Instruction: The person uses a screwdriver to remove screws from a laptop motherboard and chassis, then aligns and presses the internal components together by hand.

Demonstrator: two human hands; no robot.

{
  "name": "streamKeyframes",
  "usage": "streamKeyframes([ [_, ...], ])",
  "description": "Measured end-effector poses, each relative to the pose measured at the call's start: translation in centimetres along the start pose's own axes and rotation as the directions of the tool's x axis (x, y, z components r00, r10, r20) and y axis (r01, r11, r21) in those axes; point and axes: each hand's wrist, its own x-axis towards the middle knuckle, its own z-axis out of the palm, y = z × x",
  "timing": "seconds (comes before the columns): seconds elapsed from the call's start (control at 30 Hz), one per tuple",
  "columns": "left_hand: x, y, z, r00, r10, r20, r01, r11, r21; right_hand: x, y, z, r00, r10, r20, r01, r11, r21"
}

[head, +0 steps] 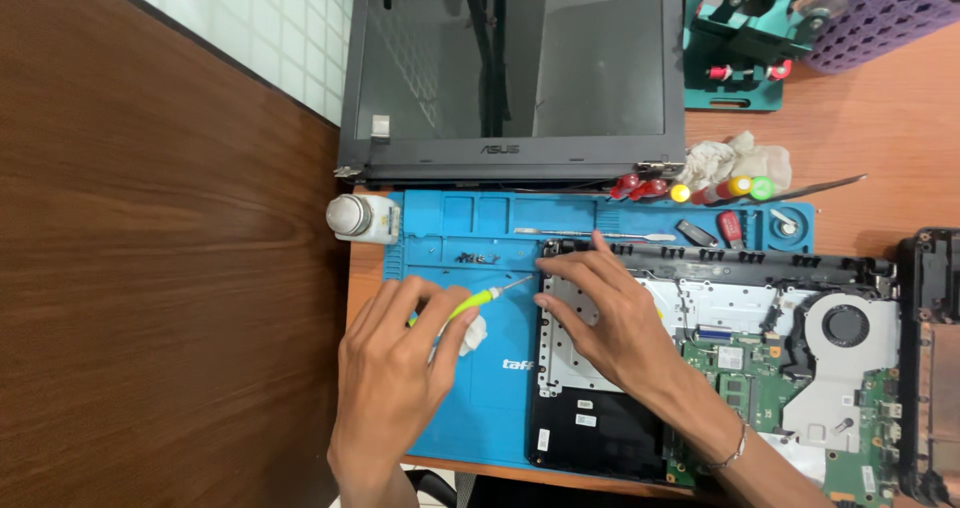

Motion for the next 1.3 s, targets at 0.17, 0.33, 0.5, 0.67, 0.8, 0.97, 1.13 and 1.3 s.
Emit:
streamKeyframes([
  [0.17, -0.1, 1.0, -0.1, 0.999, 0.04, 0.014, -0.04, 0.999, 0.005, -0.2, 0.4, -0.1, 1.0, 0.011, 0.01, -0.011, 0.999, 0.045],
  [0.33, 0.0, 1.4, 0.0, 0.999, 0.013, 0.053, -0.015, 0.999, 0.029, -0.4, 0.7, -0.1, 0.999, 0.037, 0.014, -0.038, 0.998, 0.052],
  [0.5, -0.1, 1.5, 0.0, 0.997, 0.04, 0.058, -0.042, 0.999, 0.024, -0.7, 0.9, -0.4, 0.999, 0.022, 0.031, -0.024, 0.998, 0.059],
  [0.67, -0.4, 1.6, 0.3, 0.987, 0.051, 0.15, -0.053, 0.999, 0.011, -1.3, 1.4, -0.6, 0.996, -0.047, 0.081, 0.043, 0.998, 0.046],
  [0.8, -0.5, 1.7, 0.7, 0.983, 0.084, 0.163, -0.087, 0.996, 0.01, -1.9, 1.7, -0.5, 0.995, -0.035, 0.089, 0.032, 0.999, 0.029],
  [0.97, -0.5, 1.9, 0.8, 0.984, 0.1, 0.149, -0.101, 0.995, -0.002, -2.1, 2.0, -1.0, 0.997, -0.012, 0.08, 0.01, 1.0, 0.023],
  [1.13, -0.4, 2.2, 1.1, 0.984, 0.083, 0.16, -0.083, 0.997, -0.007, -2.3, 2.0, -1.3, 0.995, -0.038, 0.089, 0.037, 0.999, 0.009],
  [1.3, -0.1, 2.6, 0.8, 0.982, 0.113, 0.152, -0.111, 0.994, -0.021, -2.5, 2.1, -1.2, 0.992, -0.092, 0.087, 0.093, 0.996, -0.008],
])
